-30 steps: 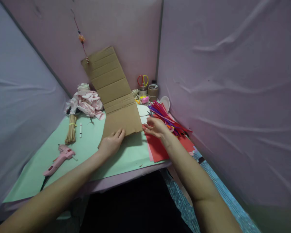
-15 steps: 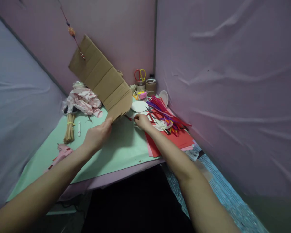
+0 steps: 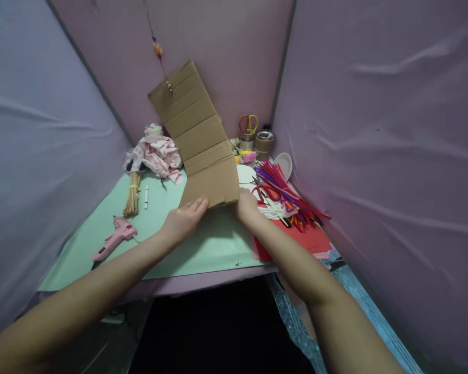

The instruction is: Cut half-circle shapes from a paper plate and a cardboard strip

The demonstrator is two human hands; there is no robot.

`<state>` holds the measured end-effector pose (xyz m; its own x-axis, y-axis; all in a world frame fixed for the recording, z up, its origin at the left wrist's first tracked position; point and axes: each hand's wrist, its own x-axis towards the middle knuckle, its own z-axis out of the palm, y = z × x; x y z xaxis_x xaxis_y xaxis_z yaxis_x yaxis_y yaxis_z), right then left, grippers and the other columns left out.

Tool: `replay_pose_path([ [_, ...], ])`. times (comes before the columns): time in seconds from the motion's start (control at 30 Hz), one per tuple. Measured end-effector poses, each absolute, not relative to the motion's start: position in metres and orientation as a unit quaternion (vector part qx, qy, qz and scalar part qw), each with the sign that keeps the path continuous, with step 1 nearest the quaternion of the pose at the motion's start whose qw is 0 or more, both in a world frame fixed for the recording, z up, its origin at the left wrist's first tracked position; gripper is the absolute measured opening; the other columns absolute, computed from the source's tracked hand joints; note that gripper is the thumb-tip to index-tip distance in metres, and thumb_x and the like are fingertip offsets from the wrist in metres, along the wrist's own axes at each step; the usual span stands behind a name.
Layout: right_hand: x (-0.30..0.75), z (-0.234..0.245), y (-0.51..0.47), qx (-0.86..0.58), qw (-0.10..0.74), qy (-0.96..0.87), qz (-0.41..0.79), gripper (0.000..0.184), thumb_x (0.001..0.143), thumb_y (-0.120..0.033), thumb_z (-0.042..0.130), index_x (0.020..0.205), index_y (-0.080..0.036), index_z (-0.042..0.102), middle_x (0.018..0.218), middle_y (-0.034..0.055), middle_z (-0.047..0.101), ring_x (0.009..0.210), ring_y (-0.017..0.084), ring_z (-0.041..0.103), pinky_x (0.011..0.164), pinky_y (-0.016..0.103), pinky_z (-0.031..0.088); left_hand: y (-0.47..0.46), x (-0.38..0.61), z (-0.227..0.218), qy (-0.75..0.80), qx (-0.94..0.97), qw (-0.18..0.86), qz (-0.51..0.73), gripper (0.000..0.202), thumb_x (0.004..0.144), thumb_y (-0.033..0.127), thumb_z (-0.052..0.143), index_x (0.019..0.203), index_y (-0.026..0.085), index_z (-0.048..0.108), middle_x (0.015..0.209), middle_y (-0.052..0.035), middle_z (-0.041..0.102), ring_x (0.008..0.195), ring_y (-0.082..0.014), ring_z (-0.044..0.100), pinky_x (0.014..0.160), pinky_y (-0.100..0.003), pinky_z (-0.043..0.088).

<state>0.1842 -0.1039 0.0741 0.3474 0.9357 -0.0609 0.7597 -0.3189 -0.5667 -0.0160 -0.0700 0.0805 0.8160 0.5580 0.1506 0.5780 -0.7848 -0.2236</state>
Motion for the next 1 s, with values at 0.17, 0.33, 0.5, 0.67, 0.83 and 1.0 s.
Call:
replay_pose_path([
  [0.17, 0.215, 0.067, -0.2, -0.831, 0.141, -0.534, 0.067, 0.034, 0.088, -0.015, 0.046, 0.12, -0.009, 0.058, 0.101, 0.0214, 0.067, 0.097, 0.034, 0.063, 0.078, 0.042, 0.047, -0.077, -0.018, 0.051, -0.259, -0.952, 0.156, -0.04, 0.049, 0.092, 0.009, 0.029, 0.137, 0.017, 0.044, 0.142, -0.0145, 0.048, 0.11, -0.0321, 0.059, 0.079, -0.043, 0.053],
  [0.33, 0.236, 0.073, -0.242, -0.755, 0.315, -0.574, 0.044, 0.036, 0.088, -0.026, 0.044, 0.117, -0.021, 0.065, 0.105, 0.0096, 0.069, 0.091, 0.023, 0.064, 0.076, 0.032, 0.048, -0.086, -0.017, 0.035, -0.242, -0.958, 0.153, -0.012, 0.048, 0.091, 0.008, 0.031, 0.135, 0.016, 0.047, 0.14, -0.0151, 0.05, 0.113, -0.0368, 0.056, 0.083, -0.05, 0.051],
  [0.5, 0.228, 0.072, -0.234, -0.711, 0.506, -0.458, 0.171, 0.032, 0.086, -0.034, 0.051, 0.106, -0.019, 0.07, 0.067, 0.0007, 0.057, 0.058, 0.013, 0.052, 0.053, 0.024, 0.04, -0.089, -0.017, 0.035, -0.261, -0.959, 0.109, 0.005, 0.044, 0.094, 0.02, 0.036, 0.137, 0.014, 0.046, 0.142, -0.0152, 0.047, 0.117, -0.0403, 0.052, 0.079, -0.048, 0.053],
  [0.67, 0.208, 0.058, -0.22, -0.606, 0.593, -0.465, 0.256, 0.044, 0.076, -0.034, 0.069, 0.117, -0.023, 0.064, 0.082, 0.0012, 0.06, 0.066, 0.013, 0.055, 0.061, 0.027, 0.048, -0.092, -0.019, 0.035, -0.281, -0.957, 0.063, 0.003, 0.048, 0.095, 0.036, 0.038, 0.139, 0.016, 0.044, 0.145, -0.0145, 0.044, 0.123, -0.041, 0.047, 0.079, -0.047, 0.053],
  [0.83, 0.191, 0.035, -0.207, -0.574, 0.572, -0.572, 0.125, 0.038, 0.083, -0.03, 0.065, 0.12, -0.025, 0.059, 0.093, 0.0047, 0.065, 0.084, 0.018, 0.062, 0.08, 0.034, 0.052, -0.094, -0.023, 0.029, -0.289, -0.955, 0.061, -0.019, 0.046, 0.096, 0.025, 0.031, 0.141, 0.019, 0.042, 0.147, -0.0091, 0.044, 0.127, -0.0379, 0.044, 0.084, -0.045, 0.052],
  [1.0, 0.176, 0.012, -0.19, -0.585, 0.476, -0.655, 0.046, 0.027, 0.096, -0.025, 0.044, 0.116, -0.023, 0.06, 0.096, 0.0069, 0.071, 0.083, 0.018, 0.069, 0.078, 0.034, 0.055, -0.093, -0.024, 0.022, -0.305, -0.949, 0.059, -0.046, 0.045, 0.097, 0.029, 0.031, 0.14, 0.022, 0.043, 0.146, -0.0054, 0.045, 0.127, -0.0355, 0.044, 0.088, -0.044, 0.05],
])
